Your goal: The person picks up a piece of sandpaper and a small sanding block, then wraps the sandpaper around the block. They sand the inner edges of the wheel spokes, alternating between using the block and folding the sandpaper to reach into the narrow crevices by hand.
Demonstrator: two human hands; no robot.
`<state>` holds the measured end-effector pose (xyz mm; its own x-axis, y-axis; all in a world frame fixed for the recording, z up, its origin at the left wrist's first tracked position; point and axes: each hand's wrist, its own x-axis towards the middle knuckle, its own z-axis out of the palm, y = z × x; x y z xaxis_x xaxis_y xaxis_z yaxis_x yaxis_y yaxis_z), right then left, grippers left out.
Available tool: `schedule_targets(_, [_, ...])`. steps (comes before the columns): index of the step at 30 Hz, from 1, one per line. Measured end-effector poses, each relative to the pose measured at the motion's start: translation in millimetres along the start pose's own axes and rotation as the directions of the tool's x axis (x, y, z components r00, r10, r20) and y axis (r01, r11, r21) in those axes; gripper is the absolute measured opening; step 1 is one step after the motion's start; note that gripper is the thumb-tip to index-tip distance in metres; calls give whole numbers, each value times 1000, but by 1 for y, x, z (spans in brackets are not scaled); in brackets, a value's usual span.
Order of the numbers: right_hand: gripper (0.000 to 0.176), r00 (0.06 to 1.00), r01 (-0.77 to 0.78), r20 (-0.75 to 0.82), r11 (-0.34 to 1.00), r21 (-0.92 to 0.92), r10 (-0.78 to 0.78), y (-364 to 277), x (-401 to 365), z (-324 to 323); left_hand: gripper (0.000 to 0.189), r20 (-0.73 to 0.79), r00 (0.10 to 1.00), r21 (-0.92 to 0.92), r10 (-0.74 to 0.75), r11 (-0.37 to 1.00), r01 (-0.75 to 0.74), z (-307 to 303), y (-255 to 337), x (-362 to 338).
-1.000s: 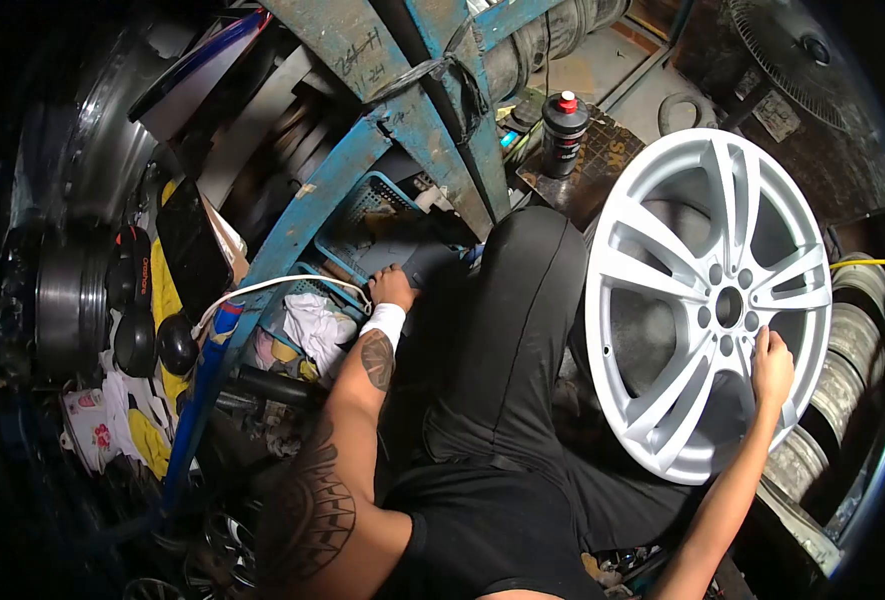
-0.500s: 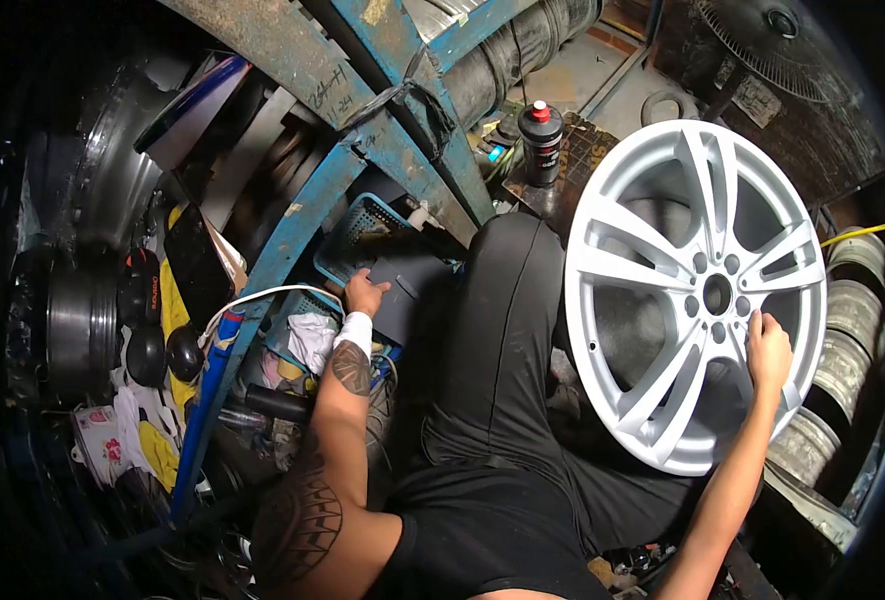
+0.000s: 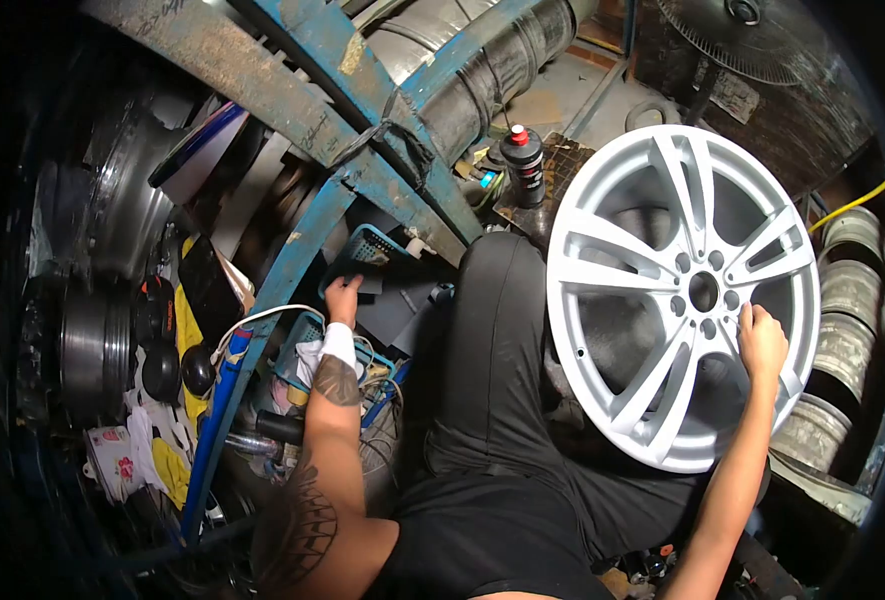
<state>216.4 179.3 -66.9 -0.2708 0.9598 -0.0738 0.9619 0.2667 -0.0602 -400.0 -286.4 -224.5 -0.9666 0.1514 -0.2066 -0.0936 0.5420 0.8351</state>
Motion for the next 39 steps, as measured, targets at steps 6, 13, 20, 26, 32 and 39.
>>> schedule_targets(6, [42, 998, 36, -60, 999, 28, -35, 3, 1, 9, 43, 637, 736, -721, 229, 515, 464, 15, 103, -114])
schedule_targets(13, [38, 1000, 24, 10, 974, 224, -27, -3, -10, -19, 23, 710, 158, -414, 686, 225, 882, 81, 242, -250])
schedule_targets(20, [36, 934, 355, -279, 652, 670, -222, -16, -35, -48, 36, 914, 130, -396, 385, 915, 76, 253, 381, -308])
schedule_targets(26, [36, 946, 322, -245, 699, 639, -211, -2, -37, -29, 37, 916, 28, -401, 400, 912, 81, 334, 379, -302])
schedule_targets(32, [29, 948, -42, 25, -47, 998, -319, -47, -39, -6, 46, 928, -116, -360, 355, 933, -29, 321, 348, -333])
schedule_targets(39, [20, 944, 208, -323, 637, 742, 69, -22, -120, -83, 39, 901, -20, -402, 433, 852, 335, 318, 351, -315])
